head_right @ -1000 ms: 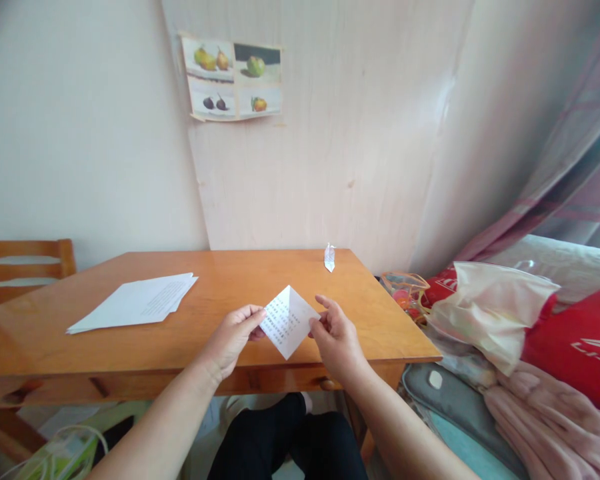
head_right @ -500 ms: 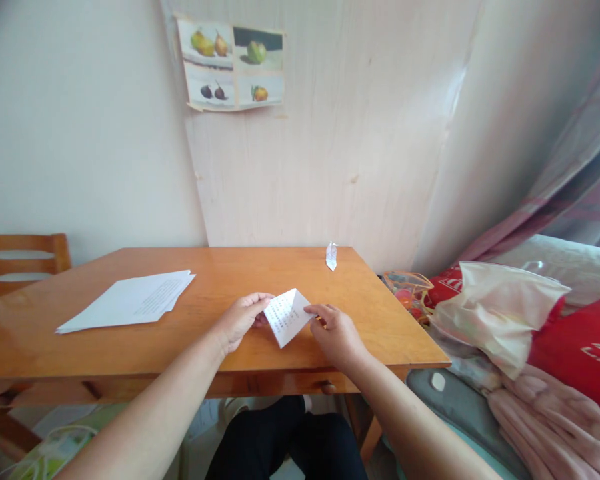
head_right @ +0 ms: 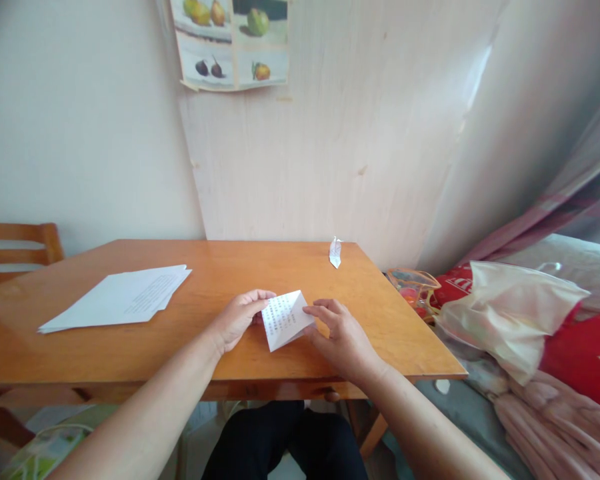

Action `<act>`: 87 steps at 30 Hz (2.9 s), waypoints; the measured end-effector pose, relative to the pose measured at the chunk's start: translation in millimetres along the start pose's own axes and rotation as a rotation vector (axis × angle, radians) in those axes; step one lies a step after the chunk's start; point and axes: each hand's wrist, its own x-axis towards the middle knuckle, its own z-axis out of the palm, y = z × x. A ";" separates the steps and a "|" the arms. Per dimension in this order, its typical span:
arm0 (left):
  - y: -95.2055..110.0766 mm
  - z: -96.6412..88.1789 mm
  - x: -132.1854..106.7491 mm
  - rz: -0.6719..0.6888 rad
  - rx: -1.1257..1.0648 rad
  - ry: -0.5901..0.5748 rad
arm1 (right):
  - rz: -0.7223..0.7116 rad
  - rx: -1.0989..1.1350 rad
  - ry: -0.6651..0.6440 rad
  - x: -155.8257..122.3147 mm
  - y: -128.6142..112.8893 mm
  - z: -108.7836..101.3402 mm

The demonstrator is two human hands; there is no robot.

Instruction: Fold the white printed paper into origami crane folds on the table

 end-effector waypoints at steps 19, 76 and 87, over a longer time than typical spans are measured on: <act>-1.5 -3.1 -5.7 0.090 -0.005 -0.072 | 0.013 0.199 -0.063 25.0 -1.2 5.6; -0.7 2.6 -66.5 0.406 0.955 -0.072 | -0.034 -0.051 -0.183 8.3 -15.3 11.2; -5.7 0.3 -66.7 0.394 0.899 -0.081 | -0.215 -0.227 -0.334 0.3 -34.9 16.1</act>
